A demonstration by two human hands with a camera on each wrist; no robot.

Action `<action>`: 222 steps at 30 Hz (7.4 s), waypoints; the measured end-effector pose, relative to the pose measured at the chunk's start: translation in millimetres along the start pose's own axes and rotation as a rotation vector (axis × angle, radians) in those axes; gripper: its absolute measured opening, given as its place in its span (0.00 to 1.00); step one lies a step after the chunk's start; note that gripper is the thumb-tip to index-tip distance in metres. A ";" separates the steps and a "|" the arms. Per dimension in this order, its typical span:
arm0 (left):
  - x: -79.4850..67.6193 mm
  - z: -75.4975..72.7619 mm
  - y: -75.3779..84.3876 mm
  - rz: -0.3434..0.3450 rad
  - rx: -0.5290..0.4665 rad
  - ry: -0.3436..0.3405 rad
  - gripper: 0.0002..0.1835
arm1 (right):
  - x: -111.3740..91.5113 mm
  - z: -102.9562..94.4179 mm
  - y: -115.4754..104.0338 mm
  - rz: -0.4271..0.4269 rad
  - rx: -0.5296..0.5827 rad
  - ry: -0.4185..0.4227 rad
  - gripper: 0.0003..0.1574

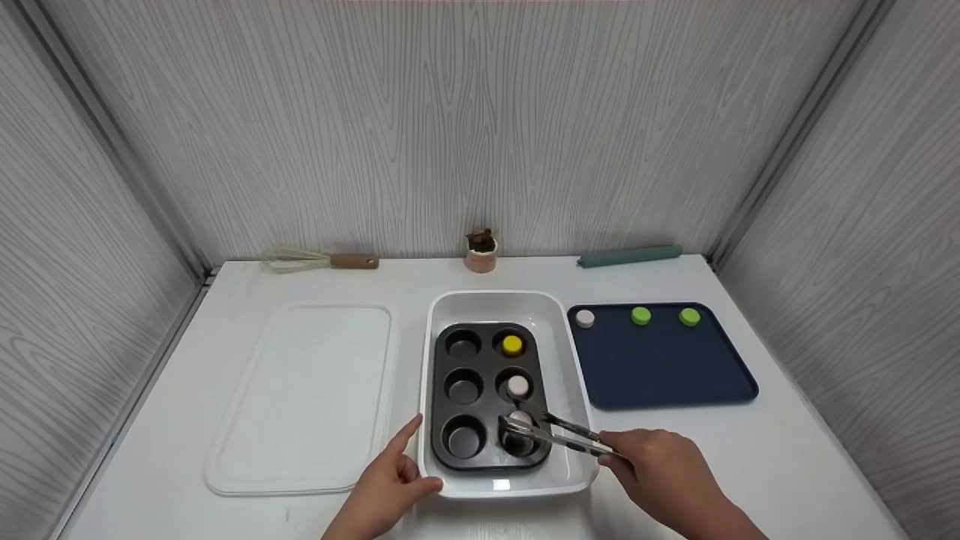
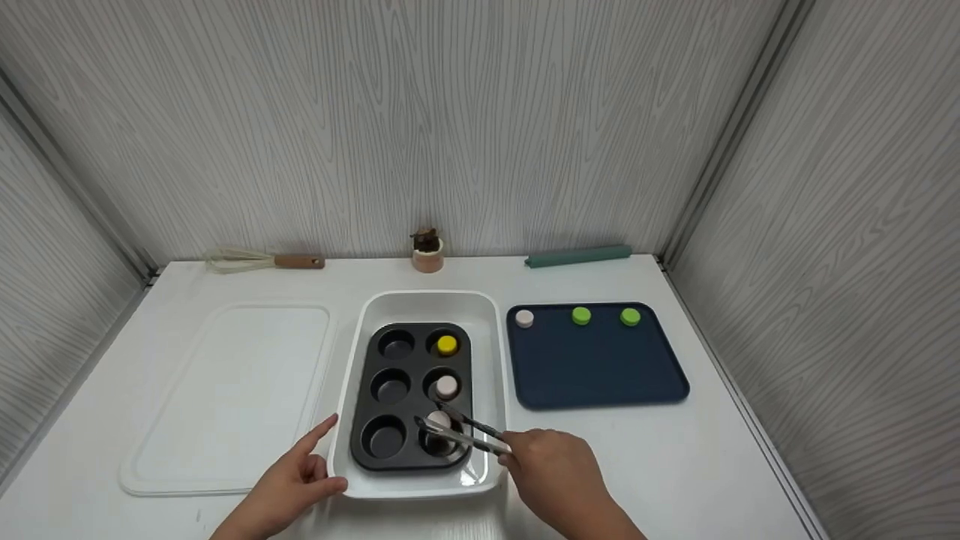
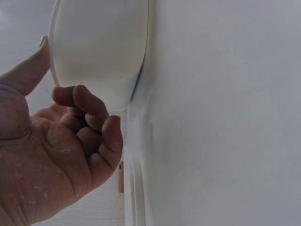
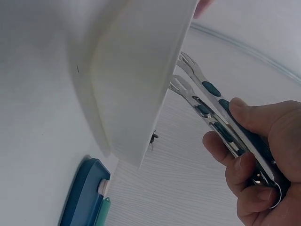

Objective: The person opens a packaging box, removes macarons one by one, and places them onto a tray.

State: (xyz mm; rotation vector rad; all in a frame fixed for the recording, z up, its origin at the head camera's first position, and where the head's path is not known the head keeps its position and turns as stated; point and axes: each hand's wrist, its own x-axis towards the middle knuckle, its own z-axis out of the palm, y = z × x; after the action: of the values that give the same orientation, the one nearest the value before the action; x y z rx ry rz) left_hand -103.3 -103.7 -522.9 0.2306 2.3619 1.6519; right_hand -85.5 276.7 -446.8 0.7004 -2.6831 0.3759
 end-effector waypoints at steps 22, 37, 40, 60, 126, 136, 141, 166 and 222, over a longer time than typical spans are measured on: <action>-0.5 -0.7 -0.1 0.011 -0.012 0.004 0.54 | 24.9 -16.6 10.1 -0.094 -0.086 0.368 0.23; -0.8 0.4 -1.0 0.016 0.004 0.022 0.54 | 24.0 -25.1 37.1 0.093 -0.106 0.373 0.21; -0.5 0.7 -1.1 0.021 0.008 0.021 0.54 | 18.8 -21.6 45.7 0.142 -0.116 0.338 0.20; 0.2 -0.9 0.6 -0.008 0.007 0.003 0.54 | -11.2 -6.6 73.1 0.415 -0.096 0.068 0.14; 0.0 -0.5 1.0 -0.022 0.003 -0.006 0.53 | 4.7 0.3 65.6 0.424 0.090 0.310 0.15; 1.2 -0.6 -0.4 -0.003 -0.015 -0.019 0.48 | 16.3 4.2 54.7 0.431 0.129 0.278 0.17; 1.6 -0.9 -0.4 -0.007 -0.007 -0.010 0.49 | 21.5 6.5 47.6 0.436 0.157 0.245 0.17; 0.2 0.4 1.6 -0.035 -0.010 0.012 0.50 | 40.4 26.9 27.3 0.422 0.185 0.049 0.18; -0.3 1.0 -0.5 0.000 -0.003 -0.010 0.49 | 57.3 36.5 -0.6 0.362 0.021 -0.192 0.07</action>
State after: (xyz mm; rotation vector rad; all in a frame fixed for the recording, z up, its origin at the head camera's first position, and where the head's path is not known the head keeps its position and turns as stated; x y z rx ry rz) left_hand -102.7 -103.0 -523.7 0.2368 2.3523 1.6501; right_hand -141.6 239.9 -457.6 0.2621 -2.9954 0.4468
